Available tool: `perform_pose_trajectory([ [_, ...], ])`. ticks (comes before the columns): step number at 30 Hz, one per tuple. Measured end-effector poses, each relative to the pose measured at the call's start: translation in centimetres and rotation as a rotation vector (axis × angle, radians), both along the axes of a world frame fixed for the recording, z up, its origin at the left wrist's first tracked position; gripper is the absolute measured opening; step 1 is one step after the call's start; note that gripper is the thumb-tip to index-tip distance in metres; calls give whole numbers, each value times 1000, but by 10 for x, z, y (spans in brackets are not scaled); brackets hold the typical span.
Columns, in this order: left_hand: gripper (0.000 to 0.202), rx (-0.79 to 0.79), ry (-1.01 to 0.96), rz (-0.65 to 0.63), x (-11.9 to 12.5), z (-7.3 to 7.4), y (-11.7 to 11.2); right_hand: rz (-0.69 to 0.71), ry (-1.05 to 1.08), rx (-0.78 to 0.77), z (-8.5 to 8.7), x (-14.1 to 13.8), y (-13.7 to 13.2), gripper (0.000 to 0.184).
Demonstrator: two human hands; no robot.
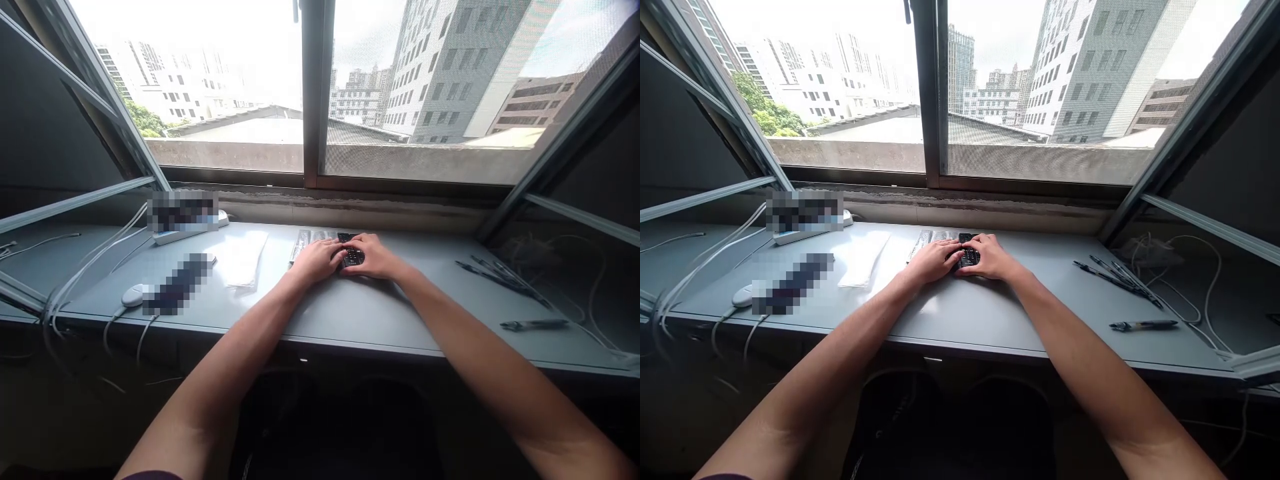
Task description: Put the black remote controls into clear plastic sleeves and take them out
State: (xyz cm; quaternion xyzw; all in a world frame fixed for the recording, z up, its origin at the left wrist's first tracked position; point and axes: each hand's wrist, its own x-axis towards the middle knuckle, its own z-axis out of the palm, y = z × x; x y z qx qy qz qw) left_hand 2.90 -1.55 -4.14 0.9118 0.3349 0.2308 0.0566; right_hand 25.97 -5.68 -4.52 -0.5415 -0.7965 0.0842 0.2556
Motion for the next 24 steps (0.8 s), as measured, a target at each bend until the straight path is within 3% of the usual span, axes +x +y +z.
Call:
perform_pose_trajectory([
  [5, 48, 31, -55, 67, -1, 2, 1, 90, -22, 121, 7, -8, -4, 76],
  [10, 45, 8, -68, 237, -6, 7, 1, 286, 31, 193, 11, -21, -7, 34],
  [13, 47, 8, -47, 271, -8, 10, 0, 320, 59, 198, 11, -29, -9, 17],
  [17, 47, 26, -44, 272, -8, 11, -2, 302, 47, 190, 12, -36, -12, 9],
  [24, 47, 12, -38, 267, -9, 14, -4, 295, -18, 203, 14, -41, -15, 12],
])
